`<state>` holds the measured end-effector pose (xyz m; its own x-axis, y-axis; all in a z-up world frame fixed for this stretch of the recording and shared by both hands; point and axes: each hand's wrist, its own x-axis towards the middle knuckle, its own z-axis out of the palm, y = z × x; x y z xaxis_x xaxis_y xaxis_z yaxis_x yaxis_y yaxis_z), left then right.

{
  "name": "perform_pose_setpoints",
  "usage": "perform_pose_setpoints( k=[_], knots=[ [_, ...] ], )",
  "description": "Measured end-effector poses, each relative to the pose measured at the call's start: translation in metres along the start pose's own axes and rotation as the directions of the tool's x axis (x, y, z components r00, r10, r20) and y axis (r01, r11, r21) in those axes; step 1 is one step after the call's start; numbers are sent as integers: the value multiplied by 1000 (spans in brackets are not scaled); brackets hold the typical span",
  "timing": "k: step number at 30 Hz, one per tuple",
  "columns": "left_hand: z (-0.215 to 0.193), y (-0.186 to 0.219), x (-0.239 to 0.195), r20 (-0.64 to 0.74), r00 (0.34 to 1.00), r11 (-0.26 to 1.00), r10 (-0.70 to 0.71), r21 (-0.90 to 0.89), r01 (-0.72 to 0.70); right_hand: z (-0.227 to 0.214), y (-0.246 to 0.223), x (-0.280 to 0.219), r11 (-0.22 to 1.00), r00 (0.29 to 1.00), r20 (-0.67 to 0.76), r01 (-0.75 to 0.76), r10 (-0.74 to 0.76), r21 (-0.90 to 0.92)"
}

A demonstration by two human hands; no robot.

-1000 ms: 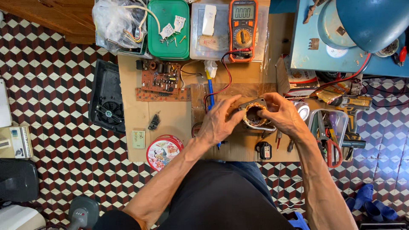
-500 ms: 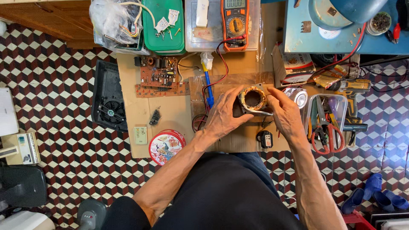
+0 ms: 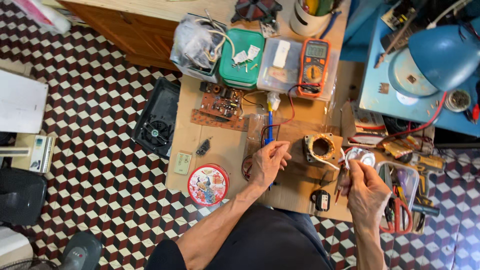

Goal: The person handles a toroidal transformer, using pliers to adjust wires and a soldering iron to work on connections. They also open a green container, retrieve small parts, and continue manipulating the transformer and wires on a cluttered workbench.

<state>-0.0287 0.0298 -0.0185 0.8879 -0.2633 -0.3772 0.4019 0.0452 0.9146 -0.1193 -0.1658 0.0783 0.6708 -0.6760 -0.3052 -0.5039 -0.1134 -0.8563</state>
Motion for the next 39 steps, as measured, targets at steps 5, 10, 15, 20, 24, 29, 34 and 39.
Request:
perform_pose_setpoints(
  k=[5,10,15,20,24,29,34,39],
  knots=[
    [-4,-1,-15,76,982,963,-172,-199,184,28,-30,-17,997,974,213,66,-73,37],
    [29,24,-48,419,871,601,-255,-637,483,77,-66,-9,665,758,613,-342,-222,663],
    [40,40,-74,517,843,500,-146,-697,514,93,-90,13,315,576,762,-694,-296,647],
    [27,26,-74,411,907,462,-98,-788,407,117,-81,15,244,476,813,-790,-334,563],
    [13,23,-64,380,880,379,-284,-799,467,139,-71,8,286,432,849,-808,-306,514],
    [-14,21,-35,438,843,323,-312,-786,528,167,-78,13,412,485,846,-740,-220,532],
    [-37,0,-8,491,811,292,-318,-763,576,197,-81,14,513,464,877,-727,-122,456],
    [-56,-11,5,515,793,290,-325,-744,602,223,-82,14,570,472,881,-717,-27,402]
  ],
)
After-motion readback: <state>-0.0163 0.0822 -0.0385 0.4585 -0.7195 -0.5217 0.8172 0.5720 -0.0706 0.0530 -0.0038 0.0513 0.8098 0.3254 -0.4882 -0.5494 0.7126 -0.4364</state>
